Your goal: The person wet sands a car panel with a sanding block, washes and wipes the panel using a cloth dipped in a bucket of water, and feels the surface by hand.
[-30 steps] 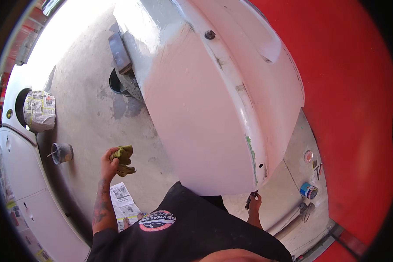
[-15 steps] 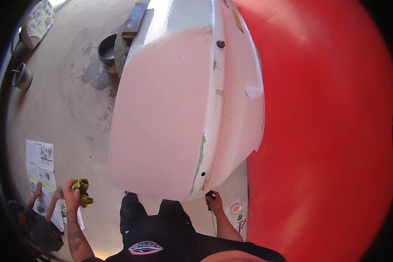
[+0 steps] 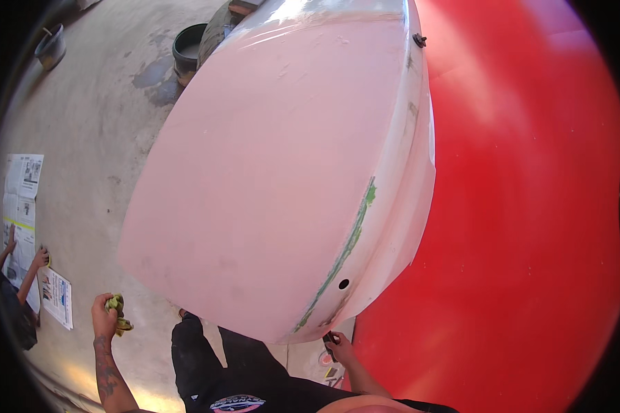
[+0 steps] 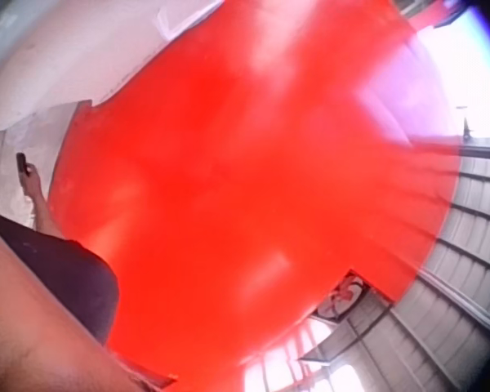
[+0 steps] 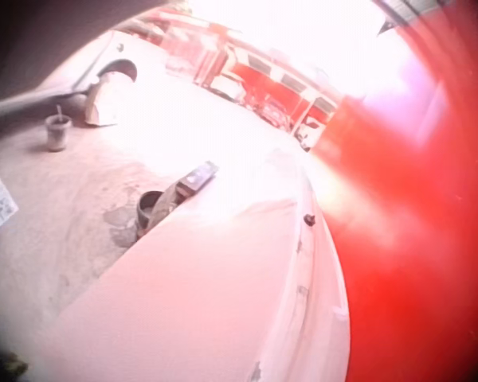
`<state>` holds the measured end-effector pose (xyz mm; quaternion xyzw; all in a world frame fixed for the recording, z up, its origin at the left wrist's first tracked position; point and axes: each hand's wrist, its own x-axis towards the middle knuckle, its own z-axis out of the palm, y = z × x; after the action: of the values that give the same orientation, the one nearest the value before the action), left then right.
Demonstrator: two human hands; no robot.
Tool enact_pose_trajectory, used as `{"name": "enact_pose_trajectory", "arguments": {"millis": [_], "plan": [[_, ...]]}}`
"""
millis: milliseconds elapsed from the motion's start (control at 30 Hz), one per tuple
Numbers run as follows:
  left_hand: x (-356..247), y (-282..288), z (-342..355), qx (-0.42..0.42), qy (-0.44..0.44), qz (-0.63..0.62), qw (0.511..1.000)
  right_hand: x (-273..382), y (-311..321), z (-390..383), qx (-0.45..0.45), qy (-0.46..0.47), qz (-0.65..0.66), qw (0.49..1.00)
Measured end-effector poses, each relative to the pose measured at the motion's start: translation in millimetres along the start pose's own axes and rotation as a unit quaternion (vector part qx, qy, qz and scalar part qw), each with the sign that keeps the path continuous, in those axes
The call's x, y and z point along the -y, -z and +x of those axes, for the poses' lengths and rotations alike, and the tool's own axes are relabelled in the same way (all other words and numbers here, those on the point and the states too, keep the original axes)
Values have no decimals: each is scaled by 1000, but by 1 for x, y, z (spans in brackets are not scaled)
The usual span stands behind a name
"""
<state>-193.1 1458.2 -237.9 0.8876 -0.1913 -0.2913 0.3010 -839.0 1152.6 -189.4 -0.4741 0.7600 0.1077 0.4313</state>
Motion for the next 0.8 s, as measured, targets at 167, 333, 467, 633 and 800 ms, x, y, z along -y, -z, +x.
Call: {"name": "enact_pose_trajectory", "arguments": {"millis": [167, 333, 467, 633, 800], "plan": [[33, -12, 8, 48, 22, 6, 999, 15, -29, -14, 19, 139, -56, 989], [65, -29, 11, 50, 23, 15, 998, 26, -67, -11, 55, 89, 13, 994], [77, -35, 8, 50, 34, 2, 998, 42, -68, -13, 46, 98, -76, 991], [80, -35, 2, 47, 29, 1, 998, 53, -58, -18, 5, 199, -139, 970], [83, -33, 1, 35, 34, 10, 999, 63, -66, 6, 21, 241, -180, 954]]}}
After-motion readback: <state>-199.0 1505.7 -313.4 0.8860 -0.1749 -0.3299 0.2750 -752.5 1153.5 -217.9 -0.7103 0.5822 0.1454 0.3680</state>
